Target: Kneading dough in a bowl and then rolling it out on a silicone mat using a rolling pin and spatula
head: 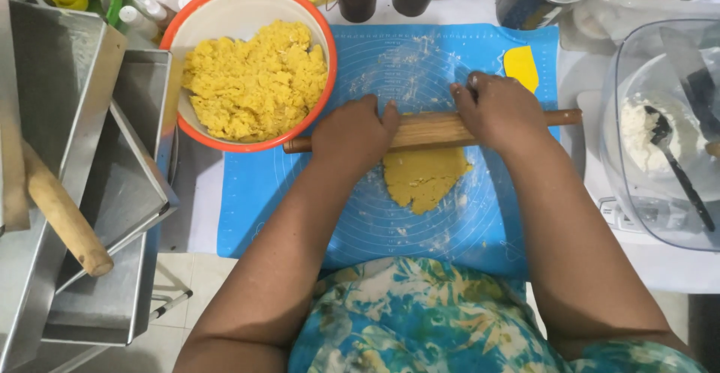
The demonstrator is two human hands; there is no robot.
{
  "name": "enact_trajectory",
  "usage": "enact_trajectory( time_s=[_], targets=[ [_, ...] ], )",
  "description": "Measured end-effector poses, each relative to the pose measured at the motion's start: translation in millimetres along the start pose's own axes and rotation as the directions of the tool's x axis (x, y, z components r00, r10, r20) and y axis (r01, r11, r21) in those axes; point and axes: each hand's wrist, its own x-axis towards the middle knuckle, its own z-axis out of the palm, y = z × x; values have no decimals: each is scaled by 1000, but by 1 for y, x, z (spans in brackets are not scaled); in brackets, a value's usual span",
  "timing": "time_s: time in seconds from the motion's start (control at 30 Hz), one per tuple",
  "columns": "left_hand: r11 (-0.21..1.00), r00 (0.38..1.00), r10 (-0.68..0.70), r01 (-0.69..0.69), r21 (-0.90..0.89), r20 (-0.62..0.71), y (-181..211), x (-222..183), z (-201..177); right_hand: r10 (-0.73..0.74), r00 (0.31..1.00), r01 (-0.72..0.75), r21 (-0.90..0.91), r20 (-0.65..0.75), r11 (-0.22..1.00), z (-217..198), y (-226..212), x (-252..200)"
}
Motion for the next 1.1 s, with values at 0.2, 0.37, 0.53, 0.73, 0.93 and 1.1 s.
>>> enact_trajectory(
  time_s=[0.2,0.37,0.53,0.73,0.93,1.1],
  targets=[
    [992,997,62,-57,111,-40,-4,1,8,-21,1000,22,-39,18,999,-9,-11,-6],
    [853,624,481,-494,166,-616,-24,-60,23,-257,965,255,-35,-54,966,-2,2,-28],
    [860,505,190,-499,-105,-842,-72,-108,39,-276,961,278,-114,39,954,-27,-19,-47],
    [363,610,-535,-458,-811,-584,-105,-100,22,-231,941,271,-140,248,952,-36,-46,-47],
    [-259,872,-489,-121,-958,23,-105,-77,-29,-264,932,299,-111,249,948,-24,-47,-45],
    [-266,886,-456,-41,-963,88,-156,-49,-6,-452,887,462,-212,99,861,-9,-33,-56]
  ],
)
